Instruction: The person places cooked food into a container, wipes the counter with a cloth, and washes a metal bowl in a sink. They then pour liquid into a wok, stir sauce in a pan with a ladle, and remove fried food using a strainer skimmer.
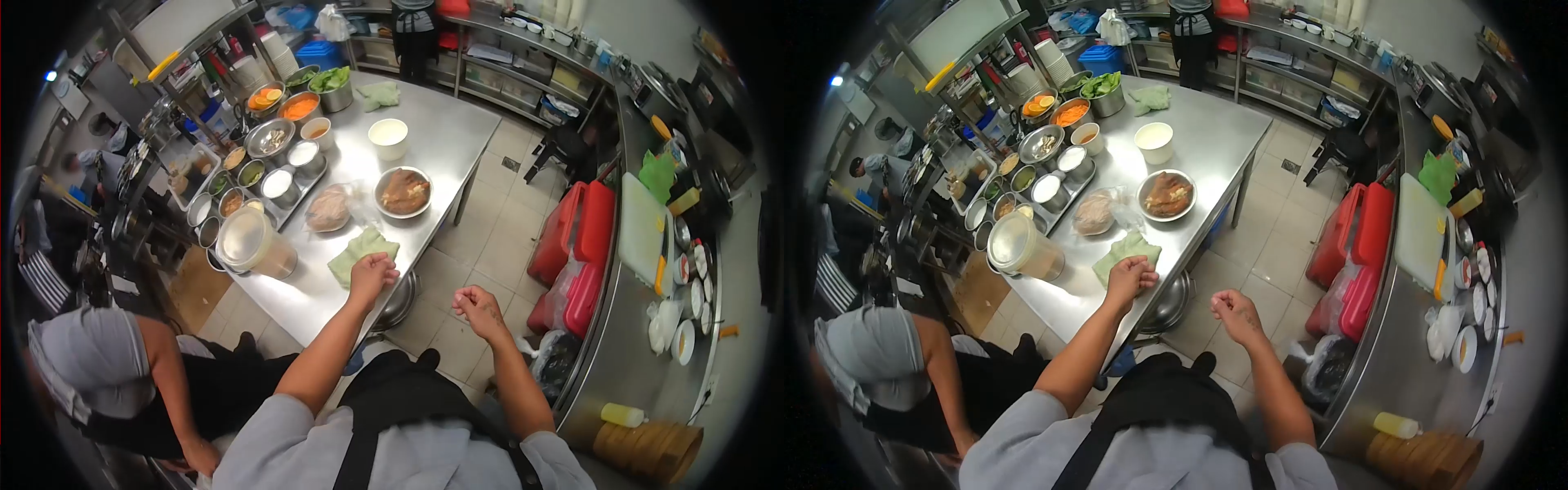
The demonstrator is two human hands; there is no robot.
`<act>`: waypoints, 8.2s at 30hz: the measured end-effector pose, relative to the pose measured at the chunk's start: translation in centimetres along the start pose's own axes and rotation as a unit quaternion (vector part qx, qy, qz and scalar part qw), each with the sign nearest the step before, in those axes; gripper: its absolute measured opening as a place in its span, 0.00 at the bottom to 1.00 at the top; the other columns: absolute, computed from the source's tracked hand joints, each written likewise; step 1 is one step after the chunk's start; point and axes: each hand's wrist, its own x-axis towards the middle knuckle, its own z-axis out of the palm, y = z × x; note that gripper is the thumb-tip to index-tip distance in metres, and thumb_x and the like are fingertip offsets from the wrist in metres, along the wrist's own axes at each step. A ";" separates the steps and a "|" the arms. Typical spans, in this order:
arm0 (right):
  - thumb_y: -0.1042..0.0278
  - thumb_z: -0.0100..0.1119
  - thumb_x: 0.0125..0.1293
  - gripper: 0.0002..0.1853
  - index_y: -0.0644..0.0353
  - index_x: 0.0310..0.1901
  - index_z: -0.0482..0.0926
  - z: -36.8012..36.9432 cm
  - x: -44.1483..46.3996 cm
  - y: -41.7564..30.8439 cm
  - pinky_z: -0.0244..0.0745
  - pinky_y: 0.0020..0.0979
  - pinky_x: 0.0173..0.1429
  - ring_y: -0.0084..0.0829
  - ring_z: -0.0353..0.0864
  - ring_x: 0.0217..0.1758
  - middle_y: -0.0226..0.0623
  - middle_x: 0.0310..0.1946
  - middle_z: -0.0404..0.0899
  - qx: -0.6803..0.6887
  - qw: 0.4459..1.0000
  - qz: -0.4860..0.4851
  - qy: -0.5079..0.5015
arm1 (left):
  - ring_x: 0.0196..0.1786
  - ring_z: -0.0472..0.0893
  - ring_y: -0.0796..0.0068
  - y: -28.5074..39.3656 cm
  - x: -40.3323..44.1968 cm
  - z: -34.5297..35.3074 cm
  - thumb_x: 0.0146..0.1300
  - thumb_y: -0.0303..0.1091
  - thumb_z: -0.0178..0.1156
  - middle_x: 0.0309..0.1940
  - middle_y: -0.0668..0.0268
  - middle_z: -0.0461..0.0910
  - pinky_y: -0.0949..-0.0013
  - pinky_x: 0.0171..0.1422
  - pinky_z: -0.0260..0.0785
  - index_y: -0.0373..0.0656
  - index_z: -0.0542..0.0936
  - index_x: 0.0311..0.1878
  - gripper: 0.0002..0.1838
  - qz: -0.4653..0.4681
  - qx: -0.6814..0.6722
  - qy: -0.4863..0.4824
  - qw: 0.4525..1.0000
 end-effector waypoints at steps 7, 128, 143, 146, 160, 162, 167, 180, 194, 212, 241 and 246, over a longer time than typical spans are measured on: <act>0.64 0.54 0.64 0.14 0.68 0.42 0.75 -4.4 7.0 -4.7 0.73 0.24 0.41 0.22 0.77 0.34 0.34 0.32 0.78 0.008 0.999 -0.021 -0.049 | 0.29 0.80 0.66 -0.4 7.5 5.7 0.58 0.23 0.55 0.34 0.53 0.76 0.70 0.29 0.75 0.30 0.59 0.56 0.24 -0.001 -0.130 0.122 0.984; 0.76 0.56 0.63 0.07 0.69 0.40 0.79 4.9 60.4 -22.6 0.71 0.20 0.37 0.18 0.76 0.30 0.33 0.28 0.80 -0.083 0.847 -0.292 -0.436 | 0.31 0.79 0.74 16.0 28.2 10.4 0.56 0.25 0.61 0.31 0.62 0.79 0.74 0.38 0.70 0.36 0.81 0.37 0.06 0.204 0.195 0.700 0.656; 0.76 0.58 0.60 0.07 0.65 0.39 0.80 -0.9 59.2 -21.3 0.76 0.26 0.41 0.28 0.83 0.34 0.40 0.34 0.83 -0.060 0.822 -0.434 -0.365 | 0.34 0.81 0.66 15.6 26.7 13.0 0.53 0.18 0.62 0.32 0.60 0.81 0.72 0.39 0.73 0.38 0.80 0.36 0.08 0.336 0.375 0.640 0.580; 0.76 0.58 0.60 0.06 0.65 0.39 0.80 -0.8 59.8 -20.9 0.76 0.26 0.41 0.30 0.83 0.34 0.41 0.34 0.83 -0.100 0.808 -0.441 -0.378 | 0.35 0.81 0.64 15.2 26.7 14.2 0.52 0.18 0.62 0.33 0.61 0.81 0.70 0.39 0.73 0.40 0.80 0.37 0.09 0.321 0.363 0.639 0.597; 0.72 0.58 0.61 0.08 0.67 0.40 0.80 0.1 61.3 -21.0 0.72 0.23 0.38 0.22 0.79 0.30 0.37 0.28 0.82 -0.008 0.840 -0.327 -0.432 | 0.35 0.82 0.67 16.2 28.2 16.6 0.51 0.19 0.62 0.34 0.59 0.81 0.71 0.40 0.75 0.38 0.79 0.34 0.06 0.325 0.396 0.657 0.553; 0.67 0.59 0.61 0.11 0.68 0.36 0.80 0.2 61.3 -20.6 0.72 0.23 0.36 0.22 0.79 0.29 0.38 0.26 0.81 -0.026 0.866 -0.265 -0.423 | 0.34 0.82 0.68 16.3 28.4 17.4 0.51 0.20 0.62 0.33 0.60 0.81 0.71 0.39 0.75 0.38 0.79 0.34 0.06 0.318 0.409 0.669 0.533; 0.53 0.58 0.60 0.20 0.67 0.28 0.78 -0.6 60.2 -19.0 0.75 0.27 0.29 0.27 0.81 0.22 0.38 0.21 0.80 -0.230 0.819 -0.130 -0.509 | 0.30 0.81 0.68 15.3 28.5 18.2 0.51 0.22 0.62 0.30 0.62 0.81 0.70 0.36 0.73 0.39 0.77 0.35 0.07 0.290 0.357 0.715 0.527; 0.58 0.56 0.58 0.16 0.67 0.29 0.74 -3.8 63.5 -18.5 0.73 0.26 0.19 0.29 0.81 0.20 0.42 0.24 0.79 -0.262 0.818 -0.031 -0.511 | 0.28 0.77 0.70 12.9 24.5 18.9 0.57 0.22 0.56 0.28 0.61 0.75 0.70 0.35 0.74 0.35 0.72 0.36 0.05 0.266 -0.326 0.723 0.548; 0.77 0.60 0.54 0.09 0.61 0.39 0.78 -7.7 60.3 -23.3 0.74 0.34 0.43 0.42 0.79 0.37 0.43 0.34 0.79 -0.221 0.686 -0.565 -0.402 | 0.35 0.76 0.73 3.0 6.7 24.3 0.58 0.29 0.60 0.31 0.65 0.76 0.72 0.41 0.72 0.39 0.75 0.37 0.06 0.275 -0.371 0.744 0.482; 0.71 0.57 0.48 0.08 0.64 0.30 0.80 8.4 55.3 -16.6 0.77 0.39 0.39 0.43 0.82 0.34 0.49 0.31 0.81 -0.573 0.608 -0.475 -0.277 | 0.29 0.77 0.75 -10.1 -12.0 27.5 0.58 0.25 0.57 0.28 0.65 0.74 0.74 0.34 0.74 0.40 0.70 0.38 0.07 0.199 -0.379 0.807 0.406; 0.72 0.57 0.50 0.08 0.64 0.32 0.80 11.4 41.4 -13.5 0.75 0.33 0.37 0.38 0.80 0.33 0.44 0.28 0.81 -0.340 0.748 -0.303 -0.482 | 0.25 0.76 0.76 -12.7 -12.6 26.4 0.59 0.25 0.58 0.27 0.65 0.76 0.74 0.31 0.75 0.40 0.71 0.37 0.06 0.175 -0.402 0.783 0.442; 0.76 0.59 0.55 0.12 0.70 0.42 0.76 4.4 31.3 -20.0 0.76 0.27 0.35 0.30 0.80 0.31 0.44 0.33 0.80 0.068 0.676 0.073 -0.730 | 0.25 0.76 0.77 -13.2 -12.6 26.3 0.59 0.25 0.57 0.27 0.66 0.76 0.74 0.30 0.75 0.40 0.71 0.37 0.05 0.153 -0.399 0.785 0.449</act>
